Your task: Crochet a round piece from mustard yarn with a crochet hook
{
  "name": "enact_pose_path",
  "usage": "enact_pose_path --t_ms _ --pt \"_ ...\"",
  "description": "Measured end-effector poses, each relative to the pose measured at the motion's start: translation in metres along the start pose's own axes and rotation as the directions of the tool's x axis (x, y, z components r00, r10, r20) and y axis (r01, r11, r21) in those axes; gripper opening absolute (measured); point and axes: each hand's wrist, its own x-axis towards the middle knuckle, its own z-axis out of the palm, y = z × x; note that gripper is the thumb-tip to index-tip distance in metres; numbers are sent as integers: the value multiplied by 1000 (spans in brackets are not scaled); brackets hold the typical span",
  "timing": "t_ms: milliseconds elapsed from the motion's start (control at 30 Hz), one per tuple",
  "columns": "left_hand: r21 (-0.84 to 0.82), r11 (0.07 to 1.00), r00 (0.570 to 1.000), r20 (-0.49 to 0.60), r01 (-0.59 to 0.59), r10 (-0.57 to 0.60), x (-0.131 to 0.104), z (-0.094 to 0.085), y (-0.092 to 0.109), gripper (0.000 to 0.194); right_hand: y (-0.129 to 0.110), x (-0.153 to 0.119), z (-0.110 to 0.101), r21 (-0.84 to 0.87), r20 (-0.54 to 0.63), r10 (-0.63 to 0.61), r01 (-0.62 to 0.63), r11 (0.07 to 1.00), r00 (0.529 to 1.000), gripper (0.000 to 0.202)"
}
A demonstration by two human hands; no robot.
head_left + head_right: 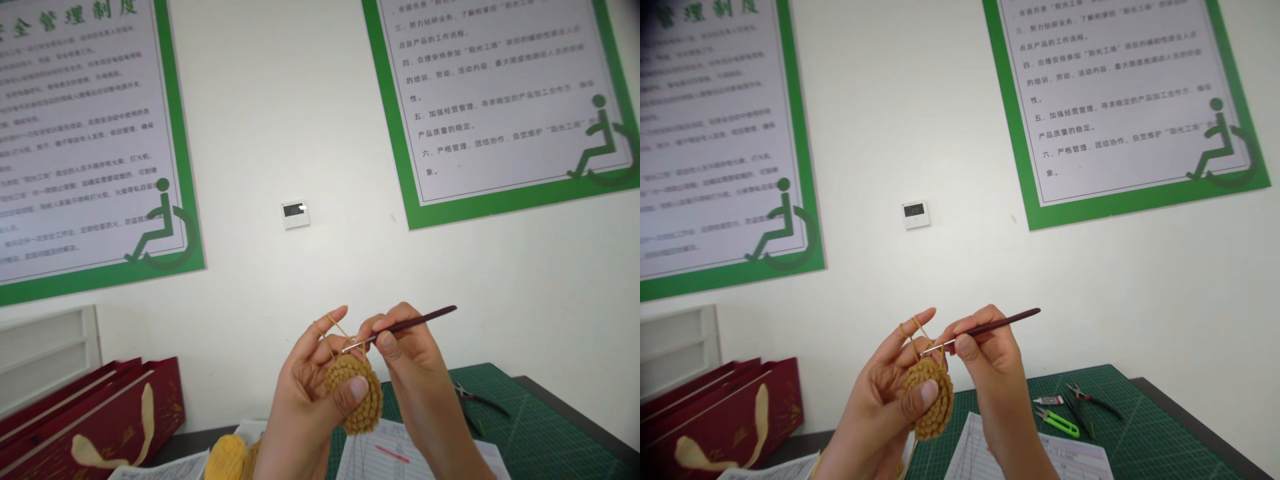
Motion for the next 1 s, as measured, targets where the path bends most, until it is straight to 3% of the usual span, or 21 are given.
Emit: enact_pose_path --t_ms 367,733,1000 --pt "-51 997 997 30 65 -64 -2 -6 5 64 -10 2 1 59 57 45 -48 997 997 18" --pt "-94 994 997 47 60 -56 -2 -4 5 60 -14 5 -11 -53 177 -139 150 987 974 7" --pt "-90 994 998 37 58 -55 -4 -2 5 61 -17 2 -5 -93 160 -225 241 966 961 4"
